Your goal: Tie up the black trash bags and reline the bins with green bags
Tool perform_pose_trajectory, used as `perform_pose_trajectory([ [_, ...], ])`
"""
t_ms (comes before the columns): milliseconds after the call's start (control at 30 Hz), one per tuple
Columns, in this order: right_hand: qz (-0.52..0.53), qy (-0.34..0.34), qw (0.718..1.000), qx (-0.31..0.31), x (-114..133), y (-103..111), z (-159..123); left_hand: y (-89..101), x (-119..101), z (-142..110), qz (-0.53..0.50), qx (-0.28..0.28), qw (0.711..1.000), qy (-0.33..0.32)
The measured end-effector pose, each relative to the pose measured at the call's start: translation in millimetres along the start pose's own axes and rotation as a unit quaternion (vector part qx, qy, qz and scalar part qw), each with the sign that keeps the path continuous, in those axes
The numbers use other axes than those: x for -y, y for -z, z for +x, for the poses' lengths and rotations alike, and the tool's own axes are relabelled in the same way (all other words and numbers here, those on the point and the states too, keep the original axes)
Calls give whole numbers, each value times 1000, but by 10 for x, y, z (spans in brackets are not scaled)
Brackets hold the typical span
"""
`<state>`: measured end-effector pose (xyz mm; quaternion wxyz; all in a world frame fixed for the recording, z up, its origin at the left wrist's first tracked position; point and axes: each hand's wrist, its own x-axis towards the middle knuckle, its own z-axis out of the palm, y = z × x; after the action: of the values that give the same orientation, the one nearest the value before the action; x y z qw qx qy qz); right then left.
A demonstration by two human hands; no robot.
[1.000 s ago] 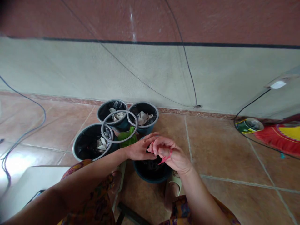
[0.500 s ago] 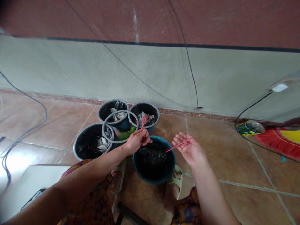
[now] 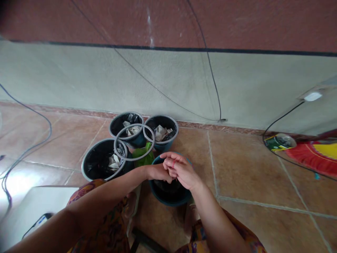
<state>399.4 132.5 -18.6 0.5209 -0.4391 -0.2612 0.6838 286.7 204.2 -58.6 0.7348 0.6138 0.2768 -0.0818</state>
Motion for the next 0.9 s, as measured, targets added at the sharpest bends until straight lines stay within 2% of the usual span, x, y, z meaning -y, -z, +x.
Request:
perform_pose_trajectory([
  [67, 18, 3, 1000, -1, -2, -17, 21, -19, -22, -35, 24, 70, 997, -5],
  [100, 26, 6, 1000, -3, -2, -14, 28, -20, -28, -49, 36, 84, 996, -15],
  [233, 24, 22, 999, -29, -24, 29, 49, -3, 9, -61, 39, 83, 995, -38],
  [333, -72, 65, 991, -93, -73, 122, 79, 0, 69, -44, 22, 94, 995, -34],
  [400, -184, 82, 971, -132, -118, 216, 101, 0, 98, -32, -2, 74, 997, -33],
  [500, -332, 61, 932, -130, -183, 349, 109, 16, 111, -18, -44, 18, 998, -34],
  [600, -434, 36, 892, -121, -208, 412, 82, 49, 113, -15, -86, -39, 995, -33],
  [700, -495, 44, 856, -139, -190, 433, 58, 75, 121, -26, -132, -64, 989, -29],
  [800, -505, 56, 848, -153, -170, 468, 60, 91, 124, -40, -184, -88, 978, -35],
  [900, -470, 38, 868, -158, -159, 502, 58, 113, 111, -42, -221, -127, 966, -42],
])
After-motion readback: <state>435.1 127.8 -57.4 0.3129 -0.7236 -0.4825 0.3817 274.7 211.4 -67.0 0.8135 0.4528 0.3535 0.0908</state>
